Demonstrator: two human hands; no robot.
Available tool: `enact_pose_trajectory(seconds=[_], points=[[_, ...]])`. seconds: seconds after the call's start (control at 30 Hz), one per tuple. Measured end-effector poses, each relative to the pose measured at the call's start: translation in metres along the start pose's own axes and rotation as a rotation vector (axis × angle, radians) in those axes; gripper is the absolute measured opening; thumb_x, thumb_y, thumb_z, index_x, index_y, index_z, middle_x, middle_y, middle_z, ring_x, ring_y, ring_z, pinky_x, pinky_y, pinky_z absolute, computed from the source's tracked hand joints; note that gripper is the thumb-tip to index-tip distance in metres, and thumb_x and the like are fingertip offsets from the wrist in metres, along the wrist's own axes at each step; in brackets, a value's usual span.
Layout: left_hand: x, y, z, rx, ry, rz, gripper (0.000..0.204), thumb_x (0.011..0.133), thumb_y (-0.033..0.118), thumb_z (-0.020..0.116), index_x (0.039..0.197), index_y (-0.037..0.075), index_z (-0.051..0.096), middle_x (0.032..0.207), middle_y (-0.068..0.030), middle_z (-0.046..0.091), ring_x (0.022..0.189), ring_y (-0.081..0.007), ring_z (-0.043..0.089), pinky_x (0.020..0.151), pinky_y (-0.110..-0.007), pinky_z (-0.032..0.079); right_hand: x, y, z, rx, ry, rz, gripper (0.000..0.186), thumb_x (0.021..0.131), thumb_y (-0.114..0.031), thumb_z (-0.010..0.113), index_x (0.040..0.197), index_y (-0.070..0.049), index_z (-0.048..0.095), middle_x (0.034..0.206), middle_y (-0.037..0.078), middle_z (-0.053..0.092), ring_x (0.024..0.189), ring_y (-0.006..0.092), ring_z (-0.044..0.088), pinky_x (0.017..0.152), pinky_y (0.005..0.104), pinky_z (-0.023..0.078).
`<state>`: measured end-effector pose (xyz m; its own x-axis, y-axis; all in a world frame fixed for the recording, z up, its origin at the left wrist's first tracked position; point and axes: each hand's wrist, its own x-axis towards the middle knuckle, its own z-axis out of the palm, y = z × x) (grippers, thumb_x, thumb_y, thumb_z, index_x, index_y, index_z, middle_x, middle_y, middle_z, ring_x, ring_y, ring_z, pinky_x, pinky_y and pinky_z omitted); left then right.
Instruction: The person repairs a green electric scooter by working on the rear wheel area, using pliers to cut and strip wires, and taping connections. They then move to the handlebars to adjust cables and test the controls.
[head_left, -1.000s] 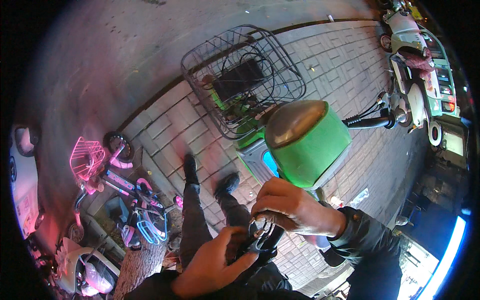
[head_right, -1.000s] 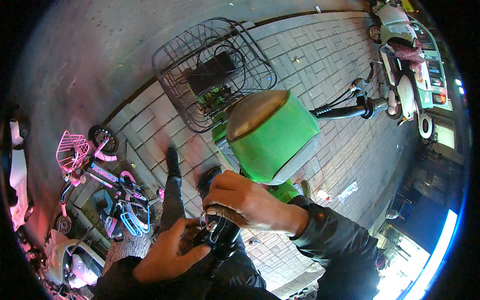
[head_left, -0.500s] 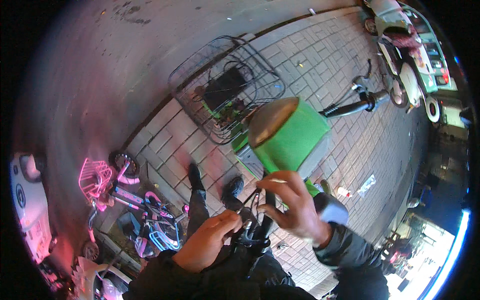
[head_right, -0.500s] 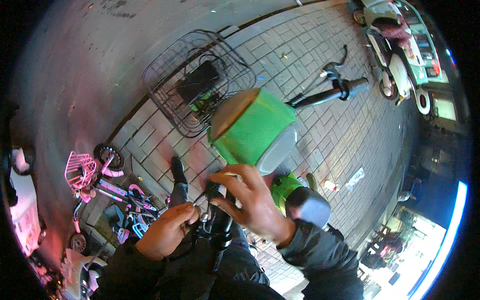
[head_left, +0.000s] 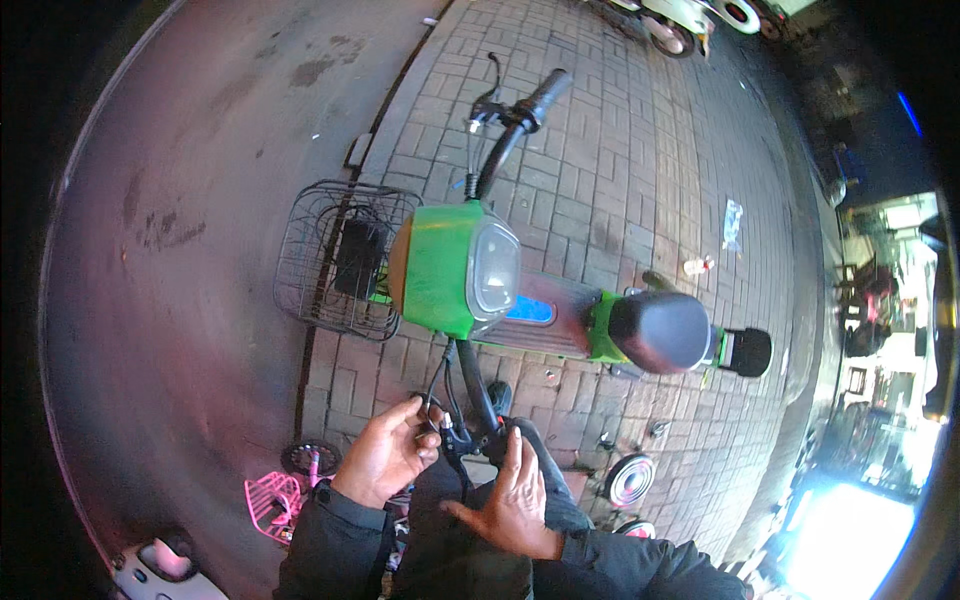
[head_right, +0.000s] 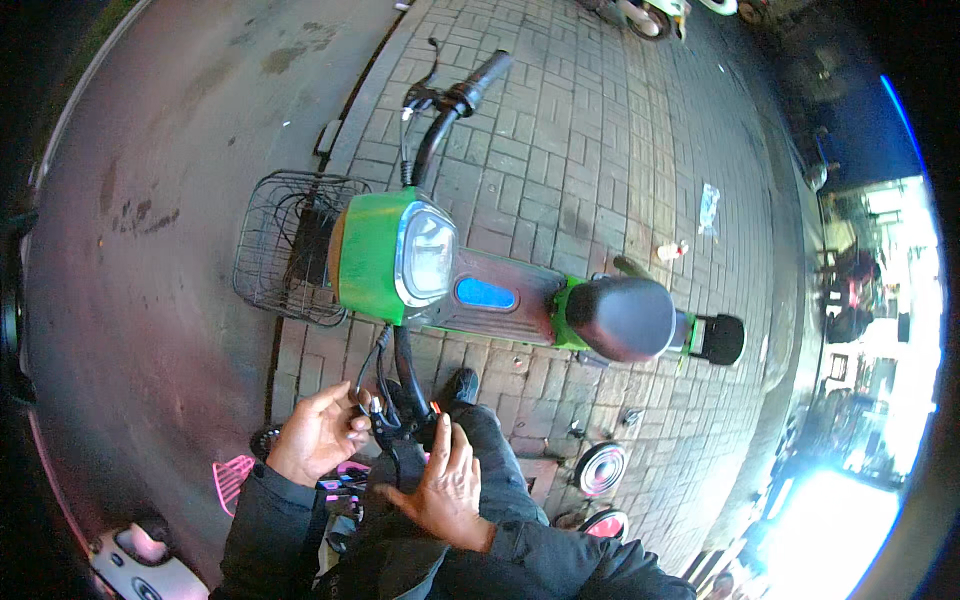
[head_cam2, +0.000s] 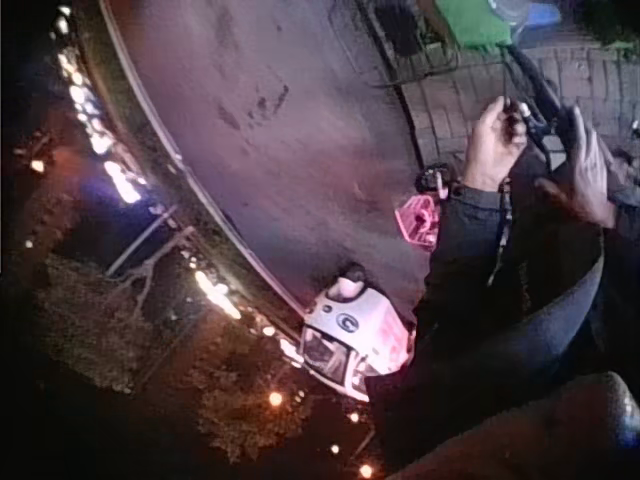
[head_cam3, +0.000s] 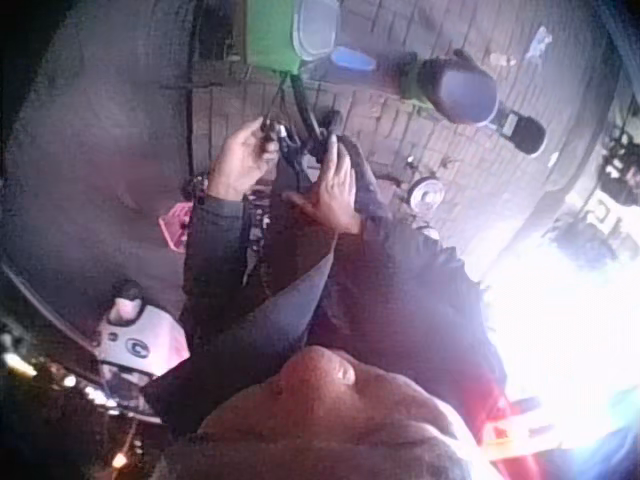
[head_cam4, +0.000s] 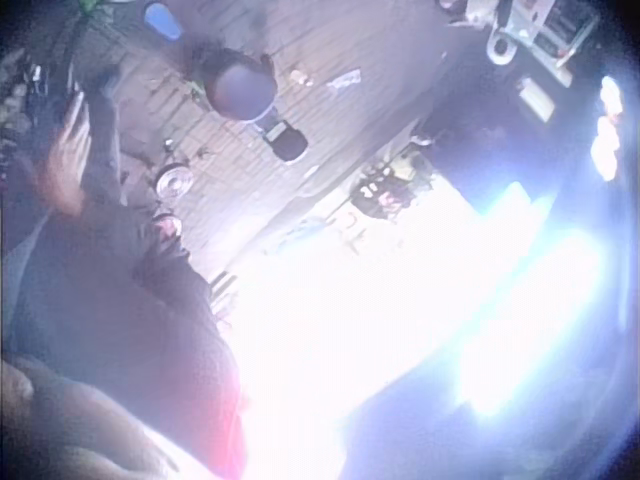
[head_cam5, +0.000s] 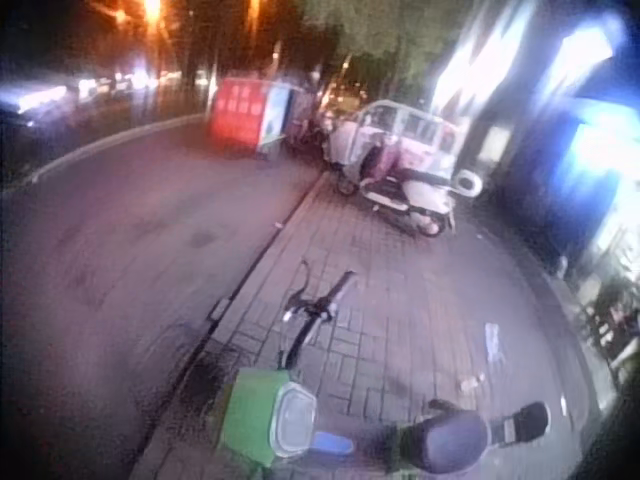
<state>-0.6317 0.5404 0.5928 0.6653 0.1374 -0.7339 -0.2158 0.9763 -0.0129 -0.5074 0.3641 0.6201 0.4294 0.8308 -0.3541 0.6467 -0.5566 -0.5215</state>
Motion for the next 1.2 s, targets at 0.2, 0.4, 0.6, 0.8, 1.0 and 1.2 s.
enact_pose_trajectory(seconds=[0.2,0.4,0.6,0.8,1.0,1.2], points=[[0.009,-0.010,-0.011,-0.034,0.072,0.001,0.020,0.102,0.025,0.058,0.091,0.008,0.056,0.085,-0.0012,0.056,0.072,-0.0151,0.051,0.065,-0.029,0.041,0.006,0.020,0.000,0.121,0.022,-0.092,0.112,0.071,-0.019,0.085,0.156,0.005,0.016,0.140,0.030,0.041,0.122,0.0484,0.052,0.098,0.0478,0.050],[0.011,-0.010,-0.019,-0.025,0.049,0.024,0.020,0.102,0.027,0.058,0.088,0.012,0.054,0.080,0.0018,0.052,0.067,-0.0158,0.050,0.064,-0.031,0.040,-0.012,0.021,-0.005,0.025,0.126,-0.065,0.109,0.070,-0.022,0.085,0.155,0.004,0.022,0.136,0.024,0.050,0.118,0.0415,0.056,0.097,0.0471,0.048],[0.014,-0.003,-0.022,0.060,0.056,-0.084,0.031,0.104,0.037,0.056,0.084,0.013,0.055,0.074,0.0038,0.052,0.073,-0.0194,0.054,0.070,-0.035,0.045,-0.014,0.010,0.010,-0.067,0.291,0.128,0.105,0.068,-0.031,0.086,0.152,0.003,0.033,0.121,0.018,0.058,0.109,0.0355,0.057,0.091,0.0471,0.044],[0.020,0.008,-0.031,0.131,-0.064,-0.247,0.027,0.104,0.037,0.057,0.087,0.016,0.053,0.080,0.0030,0.048,0.081,-0.0202,0.052,0.081,-0.037,0.044,-0.003,0.007,0.016,0.113,0.353,0.201,0.073,0.068,-0.012,0.084,0.133,-0.006,0.052,0.105,0.018,0.067,0.097,0.0391,0.067,0.083,0.0453,0.054],[0.023,0.027,-0.037,0.133,-0.121,-0.470,0.031,0.104,0.039,0.057,0.089,0.012,0.055,0.090,-0.0045,0.057,0.085,-0.0206,0.054,0.080,-0.035,0.045,-0.014,-0.036,0.015,-0.095,0.498,0.290,0.103,0.063,-0.031,0.092,0.148,-0.004,0.040,0.136,0.018,0.050,0.129,0.0388,0.047,0.109,0.0511,0.035],[0.025,0.041,-0.012,1.198,0.026,0.022,0.027,0.099,0.027,0.067,0.109,0.004,0.055,0.098,-0.0073,0.060,0.085,-0.0207,0.057,0.075,-0.034,0.048,0.001,-0.036,0.052,-0.096,0.677,0.360,0.088,0.064,-0.017,0.085,0.142,-0.005,0.047,0.130,0.015,0.055,0.120,0.0354,0.053,0.104,0.0475,0.039]])
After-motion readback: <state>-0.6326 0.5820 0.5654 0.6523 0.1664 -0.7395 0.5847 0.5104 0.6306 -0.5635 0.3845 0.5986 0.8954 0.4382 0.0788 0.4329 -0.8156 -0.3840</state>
